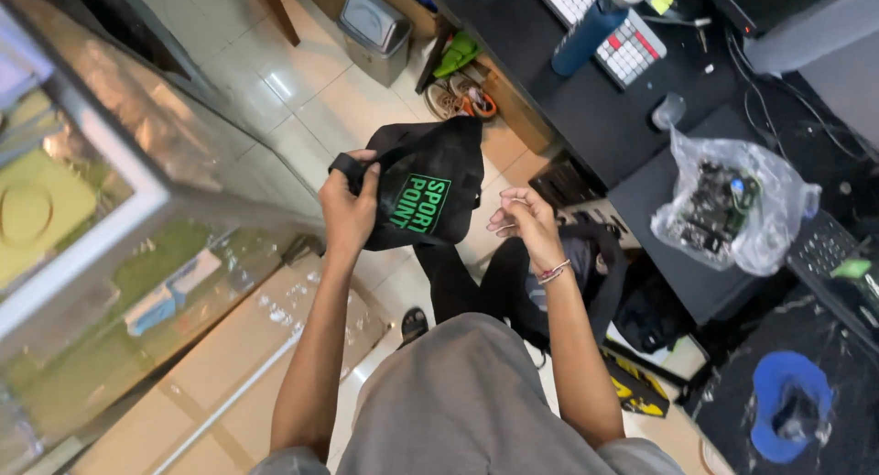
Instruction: Cleaning a computer keyboard with a brush, repositioning a PC case, and organizing cables on a workbench.
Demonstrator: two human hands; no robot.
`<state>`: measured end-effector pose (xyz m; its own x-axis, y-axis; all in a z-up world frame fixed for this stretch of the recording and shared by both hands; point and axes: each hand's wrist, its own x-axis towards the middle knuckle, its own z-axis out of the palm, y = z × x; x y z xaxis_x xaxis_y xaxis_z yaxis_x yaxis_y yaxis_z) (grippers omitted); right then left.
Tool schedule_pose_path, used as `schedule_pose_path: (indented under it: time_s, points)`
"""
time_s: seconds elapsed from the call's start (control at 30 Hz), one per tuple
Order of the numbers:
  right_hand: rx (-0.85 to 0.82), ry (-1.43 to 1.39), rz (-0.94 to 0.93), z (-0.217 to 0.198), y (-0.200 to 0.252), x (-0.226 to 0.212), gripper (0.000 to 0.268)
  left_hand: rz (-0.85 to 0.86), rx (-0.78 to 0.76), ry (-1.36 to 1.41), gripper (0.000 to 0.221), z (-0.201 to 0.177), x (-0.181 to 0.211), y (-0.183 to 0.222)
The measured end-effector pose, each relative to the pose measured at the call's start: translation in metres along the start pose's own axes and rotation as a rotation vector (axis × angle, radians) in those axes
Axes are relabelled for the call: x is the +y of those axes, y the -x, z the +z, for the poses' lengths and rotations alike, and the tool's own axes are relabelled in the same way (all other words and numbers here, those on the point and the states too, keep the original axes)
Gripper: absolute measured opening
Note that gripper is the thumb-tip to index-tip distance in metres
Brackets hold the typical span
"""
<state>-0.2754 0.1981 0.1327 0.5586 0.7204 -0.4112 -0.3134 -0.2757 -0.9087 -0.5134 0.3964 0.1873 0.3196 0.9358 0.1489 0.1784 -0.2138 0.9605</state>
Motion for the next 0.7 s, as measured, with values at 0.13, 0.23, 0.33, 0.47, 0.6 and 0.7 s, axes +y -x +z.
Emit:
schedule_pose_path:
  time_s: [0.13, 0.23, 0.33, 0.47, 0.6, 0.7]
  points:
    - [0.012, -0.022, -0.007, -0.002, -0.114, -0.020, 0.033, 0.035, 0.015, -0.012, 0.019, 0.029, -0.035, -0.104]
    - [0.054, -0.026, 0.069, 0.004, -0.216, -0.037, 0.036, 0.004, -0.012, -0.070, 0.021, 0.050, -0.051, -0.180]
    - [0.115, -0.070, 0.153, 0.019, -0.336, -0.055, 0.053, -0.062, -0.020, -0.085, 0.022, 0.075, -0.050, -0.260]
    - [0.165, -0.208, 0.279, 0.078, -0.426, -0.124, 0.120, -0.079, -0.028, -0.157, 0.024, 0.095, -0.039, -0.340]
    - [0.356, -0.230, 0.395, 0.119, -0.481, -0.168, 0.145, -0.093, -0.041, -0.232, 0.024, 0.099, -0.035, -0.402]
    - [0.590, -0.209, 0.499, 0.144, -0.511, -0.195, 0.146, -0.075, -0.063, -0.194, 0.024, 0.100, -0.036, -0.447]
